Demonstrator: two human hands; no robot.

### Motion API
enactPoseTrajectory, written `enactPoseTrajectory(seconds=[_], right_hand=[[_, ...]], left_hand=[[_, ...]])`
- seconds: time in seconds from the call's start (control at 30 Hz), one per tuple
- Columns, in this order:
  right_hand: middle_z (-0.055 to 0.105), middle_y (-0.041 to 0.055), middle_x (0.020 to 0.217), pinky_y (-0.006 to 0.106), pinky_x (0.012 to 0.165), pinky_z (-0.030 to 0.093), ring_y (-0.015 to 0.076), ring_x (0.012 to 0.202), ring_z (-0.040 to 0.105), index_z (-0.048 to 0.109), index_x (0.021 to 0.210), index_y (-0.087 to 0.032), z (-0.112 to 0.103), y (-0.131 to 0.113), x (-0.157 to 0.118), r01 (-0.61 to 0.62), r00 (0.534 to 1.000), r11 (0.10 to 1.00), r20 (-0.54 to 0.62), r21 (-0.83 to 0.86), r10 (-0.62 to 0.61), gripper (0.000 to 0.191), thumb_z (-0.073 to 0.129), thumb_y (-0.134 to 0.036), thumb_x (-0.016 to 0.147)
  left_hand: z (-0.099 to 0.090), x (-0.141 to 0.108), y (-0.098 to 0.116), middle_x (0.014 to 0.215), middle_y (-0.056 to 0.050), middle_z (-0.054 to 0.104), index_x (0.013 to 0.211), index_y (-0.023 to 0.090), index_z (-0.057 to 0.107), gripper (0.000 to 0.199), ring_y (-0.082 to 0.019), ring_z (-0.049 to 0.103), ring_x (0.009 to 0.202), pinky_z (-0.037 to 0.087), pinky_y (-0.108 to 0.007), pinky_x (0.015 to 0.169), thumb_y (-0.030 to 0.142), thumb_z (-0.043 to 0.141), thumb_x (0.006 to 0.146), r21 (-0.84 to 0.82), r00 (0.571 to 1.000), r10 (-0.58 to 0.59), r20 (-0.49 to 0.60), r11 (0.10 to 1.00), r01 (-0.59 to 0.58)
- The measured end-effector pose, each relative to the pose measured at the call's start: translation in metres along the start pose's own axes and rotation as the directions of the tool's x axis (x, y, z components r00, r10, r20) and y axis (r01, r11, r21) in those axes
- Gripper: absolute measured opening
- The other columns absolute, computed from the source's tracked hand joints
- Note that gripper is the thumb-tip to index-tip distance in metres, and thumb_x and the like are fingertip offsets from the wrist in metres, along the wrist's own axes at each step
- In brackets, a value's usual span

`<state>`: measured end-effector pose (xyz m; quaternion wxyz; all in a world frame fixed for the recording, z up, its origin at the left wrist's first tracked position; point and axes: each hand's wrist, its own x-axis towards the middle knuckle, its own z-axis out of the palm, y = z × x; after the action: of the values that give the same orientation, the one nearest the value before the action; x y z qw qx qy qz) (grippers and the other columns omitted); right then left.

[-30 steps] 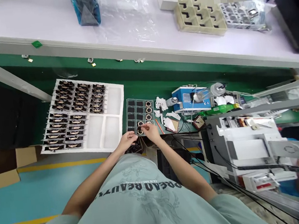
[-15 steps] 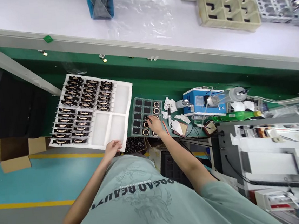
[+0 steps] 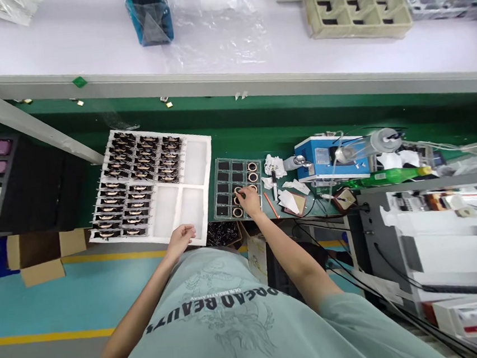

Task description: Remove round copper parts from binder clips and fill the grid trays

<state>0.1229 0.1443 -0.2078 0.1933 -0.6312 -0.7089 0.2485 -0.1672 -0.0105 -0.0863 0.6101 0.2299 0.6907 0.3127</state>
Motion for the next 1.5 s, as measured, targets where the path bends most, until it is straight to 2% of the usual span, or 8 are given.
enactPoseTrajectory(seconds=[0.37, 0.6, 0.77, 0.9, 1.03, 1.17, 1.33, 1.5], right_hand=[[0.066, 0.0183, 0.109, 0.041, 0.091, 0.049, 0.0284, 0.099, 0.06, 0.071, 0.102, -0.011, 0.002, -0.008, 0.012, -0.129, 0.989, 0.991, -0.067, 0.04, 0.131, 0.025, 0.056, -0.022, 0.086], [0.067, 0.021, 0.103, 0.047, 0.092, 0.048, 0.0326, 0.101, 0.06, 0.071, 0.099, -0.01, 0.0, -0.031, -0.028, -0.15, 0.984, 0.987, -0.086, 0.064, 0.156, 0.032, 0.047, -0.027, 0.087], [0.072, 0.0135, 0.093, 0.042, 0.086, 0.053, 0.0261, 0.086, 0.066, 0.072, 0.092, -0.016, 0.002, -0.045, -0.089, -0.192, 0.977, 0.975, -0.072, 0.115, 0.201, 0.025, 0.051, -0.026, 0.084], [0.075, 0.0093, 0.088, 0.038, 0.081, 0.057, 0.0223, 0.078, 0.069, 0.072, 0.087, -0.018, 0.005, -0.052, -0.135, -0.268, 0.957, 0.946, -0.062, 0.181, 0.283, 0.021, 0.053, -0.026, 0.082], [0.076, 0.0065, 0.085, 0.035, 0.075, 0.058, 0.0201, 0.073, 0.07, 0.072, 0.086, -0.019, 0.002, -0.059, -0.153, -0.303, 0.947, 0.912, -0.021, 0.277, 0.321, 0.017, 0.057, -0.024, 0.08], [0.076, 0.0054, 0.088, 0.033, 0.079, 0.058, 0.0191, 0.079, 0.071, 0.072, 0.088, -0.02, -0.006, -0.084, -0.137, -0.252, 0.963, 0.866, 0.021, 0.432, 0.269, 0.014, 0.061, -0.027, 0.083], [0.072, 0.0072, 0.105, 0.03, 0.07, 0.058, 0.0176, 0.086, 0.069, 0.064, 0.109, -0.02, -0.036, -0.131, -0.104, -0.164, 0.986, 0.595, 0.143, 0.786, 0.083, 0.042, 0.041, -0.054, 0.098], [0.065, 0.0023, 0.084, 0.029, 0.066, 0.055, 0.0169, 0.077, 0.064, 0.049, 0.086, -0.023, -0.081, -0.141, -0.106, -0.141, 0.987, 0.596, 0.068, 0.79, 0.143, 0.044, 0.042, -0.065, 0.095]], left_hand=[[-0.021, 0.022, -0.008, 0.088, -0.009, 0.072, 0.096, 0.018, 0.067, 0.033, -0.025, 0.068, 0.086, 0.051, -0.037, 0.079, 0.045, 0.066, 0.077, 0.279, 0.971, 0.235, 0.043, 0.931, -0.237], [-0.064, 0.095, 0.085, 0.142, -0.019, 0.054, 0.124, 0.014, 0.064, 0.04, -0.036, 0.043, 0.135, 0.034, -0.05, 0.108, 0.015, 0.052, 0.086, 0.86, 0.75, 0.646, 0.145, 0.293, -0.418], [-0.087, 0.146, 0.133, 0.138, -0.018, 0.056, 0.107, 0.016, 0.072, 0.03, -0.037, 0.043, 0.131, 0.031, -0.051, 0.109, 0.021, 0.06, 0.081, 0.887, 0.745, 0.525, 0.411, -0.041, -0.46], [-0.096, 0.174, 0.153, 0.131, -0.016, 0.061, 0.094, 0.017, 0.074, 0.024, -0.036, 0.05, 0.125, 0.037, -0.044, 0.105, 0.03, 0.063, 0.078, 0.824, 0.732, 0.398, 0.553, -0.13, -0.551], [-0.101, 0.176, 0.179, 0.109, -0.016, 0.069, 0.078, 0.018, 0.071, 0.021, -0.036, 0.058, 0.114, 0.043, -0.041, 0.096, 0.038, 0.064, 0.076, 0.822, 0.769, 0.308, 0.561, -0.091, -0.563], [-0.086, 0.133, 0.188, 0.1, -0.014, 0.07, 0.074, 0.019, 0.065, 0.029, -0.034, 0.06, 0.11, 0.043, -0.044, 0.097, 0.047, 0.062, 0.079, 0.811, 0.722, 0.549, 0.421, 0.129, -0.571], [0.008, 0.036, 0.137, 0.09, -0.01, 0.073, 0.091, 0.016, 0.069, 0.049, -0.028, 0.066, 0.094, 0.049, -0.042, 0.09, 0.063, 0.065, 0.077, 0.222, 0.838, 0.508, 0.197, 0.81, -0.543], [0.088, -0.03, 0.088, 0.1, -0.011, 0.074, 0.097, 0.016, 0.068, 0.048, -0.025, 0.068, 0.099, 0.049, -0.038, 0.094, 0.054, 0.08, 0.071, -0.224, 0.881, 0.372, 0.293, 0.922, -0.315]])
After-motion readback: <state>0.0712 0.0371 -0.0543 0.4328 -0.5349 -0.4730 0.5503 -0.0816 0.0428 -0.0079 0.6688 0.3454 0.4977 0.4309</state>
